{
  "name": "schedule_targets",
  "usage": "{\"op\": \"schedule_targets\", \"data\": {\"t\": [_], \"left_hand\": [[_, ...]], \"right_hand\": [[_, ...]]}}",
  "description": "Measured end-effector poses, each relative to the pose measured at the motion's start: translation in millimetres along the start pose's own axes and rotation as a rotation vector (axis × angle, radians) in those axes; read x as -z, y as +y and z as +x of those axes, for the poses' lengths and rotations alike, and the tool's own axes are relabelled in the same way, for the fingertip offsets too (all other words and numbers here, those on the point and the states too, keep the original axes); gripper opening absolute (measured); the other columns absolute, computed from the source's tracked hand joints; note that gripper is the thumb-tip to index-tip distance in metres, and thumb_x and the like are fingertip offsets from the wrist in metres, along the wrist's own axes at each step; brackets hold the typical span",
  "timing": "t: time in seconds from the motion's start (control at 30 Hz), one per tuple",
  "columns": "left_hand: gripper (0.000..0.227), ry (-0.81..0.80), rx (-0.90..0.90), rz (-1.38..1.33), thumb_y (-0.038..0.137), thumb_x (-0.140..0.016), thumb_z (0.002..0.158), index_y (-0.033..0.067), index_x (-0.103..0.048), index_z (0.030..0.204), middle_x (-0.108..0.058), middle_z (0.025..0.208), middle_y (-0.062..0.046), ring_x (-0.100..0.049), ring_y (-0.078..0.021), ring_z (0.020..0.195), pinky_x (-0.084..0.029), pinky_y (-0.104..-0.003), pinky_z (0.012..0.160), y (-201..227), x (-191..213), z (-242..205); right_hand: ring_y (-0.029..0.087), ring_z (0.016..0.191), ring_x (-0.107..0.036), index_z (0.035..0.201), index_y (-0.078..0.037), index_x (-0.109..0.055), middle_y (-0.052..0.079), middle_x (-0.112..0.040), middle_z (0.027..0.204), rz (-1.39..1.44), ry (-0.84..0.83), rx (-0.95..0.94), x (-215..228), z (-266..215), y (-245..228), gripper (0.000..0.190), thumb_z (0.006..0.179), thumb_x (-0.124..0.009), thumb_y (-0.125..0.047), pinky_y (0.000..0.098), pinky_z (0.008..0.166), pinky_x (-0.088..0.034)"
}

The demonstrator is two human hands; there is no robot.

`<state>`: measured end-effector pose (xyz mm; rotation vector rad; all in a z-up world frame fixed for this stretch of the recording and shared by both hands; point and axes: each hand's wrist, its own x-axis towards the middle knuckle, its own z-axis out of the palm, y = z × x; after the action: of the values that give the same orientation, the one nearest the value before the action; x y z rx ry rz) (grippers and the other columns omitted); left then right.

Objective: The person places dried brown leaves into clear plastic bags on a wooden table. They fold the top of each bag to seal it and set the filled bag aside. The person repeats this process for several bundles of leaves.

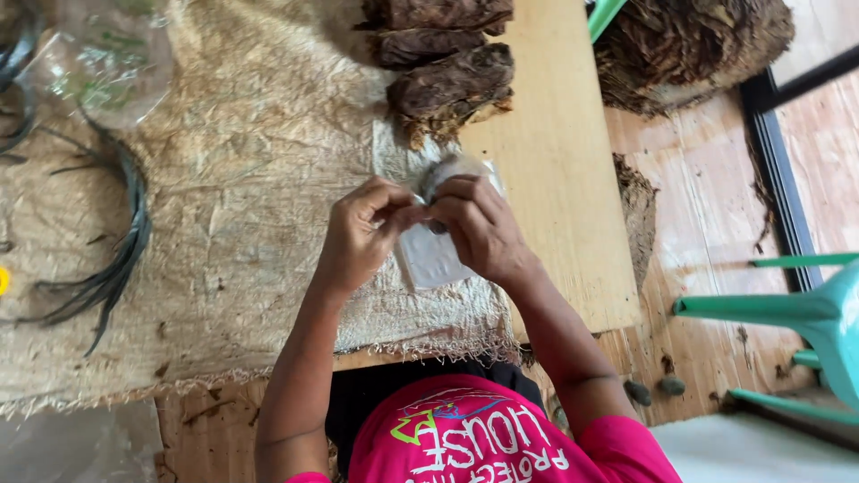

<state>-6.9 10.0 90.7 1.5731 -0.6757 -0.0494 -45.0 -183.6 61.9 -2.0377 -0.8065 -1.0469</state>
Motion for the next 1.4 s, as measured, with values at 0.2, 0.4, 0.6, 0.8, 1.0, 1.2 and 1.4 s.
{"op": "schedule_targets", "data": {"t": [0.2, 0.4, 0.6, 0.8, 1.0, 1.2, 1.4], "left_hand": [[0.005, -0.111, 0.124, -0.248, 0.004, -0.077, 0.088, 0.0, -0.074, 0.089, -0.069, 0.079, -0.012, -0.067, -0.0148, 0.07, -0.06, -0.029, 0.067, -13.0, -0.2, -8.7], [0.007, -0.101, 0.181, -0.445, 0.012, -0.07, 0.098, 0.0049, -0.069, 0.098, -0.064, 0.083, -0.004, -0.059, -0.009, 0.08, -0.051, -0.028, 0.076, -41.7, -14.3, -25.2], [0.004, -0.113, 0.151, -0.35, 0.009, -0.065, 0.102, 0.0057, -0.066, 0.1, -0.064, 0.09, -0.005, -0.058, -0.0112, 0.09, -0.048, -0.032, 0.089, -60.6, -6.9, -32.6], [0.006, -0.227, 0.146, -0.315, 0.006, -0.06, 0.103, 0.0054, -0.066, 0.105, -0.067, 0.093, -0.011, -0.061, -0.0194, 0.091, -0.049, -0.039, 0.09, -58.8, 4.9, -30.1], [0.005, -0.179, 0.188, -0.21, 0.001, -0.061, 0.099, 0.0019, -0.064, 0.103, -0.064, 0.088, -0.013, -0.062, -0.0223, 0.083, -0.051, -0.04, 0.084, -66.8, 6.4, -35.9], [0.004, 0.127, 0.156, -0.176, 0.002, -0.062, 0.101, 0.0037, -0.06, 0.105, -0.066, 0.091, -0.014, -0.066, -0.0227, 0.085, -0.053, -0.038, 0.085, -97.8, -13.5, -54.7], [0.011, 0.125, 0.207, -0.303, 0.003, -0.069, 0.098, 0.0064, -0.06, 0.104, -0.072, 0.095, -0.01, -0.067, -0.0129, 0.091, -0.053, -0.031, 0.089, -73.4, -16.4, -50.1]], "right_hand": [[0.037, 0.072, -0.065, 0.098, 0.0, -0.065, 0.016, -0.066, 0.086, 0.079, -0.121, -0.203, 14.1, 17.5, -23.4, 0.002, 0.096, -0.067, 0.001, 0.0459, 0.06, -0.056], [0.02, 0.056, -0.066, 0.103, 0.003, -0.07, 0.013, -0.067, 0.077, 0.297, -0.17, -0.592, 13.9, 15.4, -23.1, 0.007, 0.096, -0.071, 0.001, 0.0327, 0.05, -0.055], [0.018, 0.054, -0.067, 0.096, 0.009, -0.071, 0.015, -0.066, 0.075, 0.577, -0.185, -0.904, 7.7, -6.0, -12.6, 0.011, 0.088, -0.076, 0.004, 0.0305, 0.047, -0.059], [0.017, 0.062, -0.066, 0.093, 0.006, -0.071, 0.014, -0.063, 0.083, 0.724, -0.237, -0.811, 0.3, -9.4, -0.9, 0.01, 0.088, -0.077, 0.001, 0.0293, 0.054, -0.059], [0.018, 0.069, -0.062, 0.092, 0.001, -0.068, 0.012, -0.06, 0.085, 0.671, -0.201, -0.754, -22.9, -47.2, 14.9, 0.012, 0.089, -0.078, -0.005, 0.0303, 0.061, -0.053], [0.026, 0.068, -0.071, 0.103, 0.003, -0.071, 0.015, -0.065, 0.087, 0.416, -0.212, -0.617, -18.3, -16.8, -11.5, 0.007, 0.096, -0.071, 0.003, 0.0375, 0.063, -0.06], [0.022, 0.069, -0.073, 0.113, 0.004, -0.073, 0.017, -0.068, 0.084, 0.58, -0.165, -0.74, -17.7, -28.7, -1.6, 0.018, 0.094, -0.072, 0.002, 0.0337, 0.062, -0.063]]}}
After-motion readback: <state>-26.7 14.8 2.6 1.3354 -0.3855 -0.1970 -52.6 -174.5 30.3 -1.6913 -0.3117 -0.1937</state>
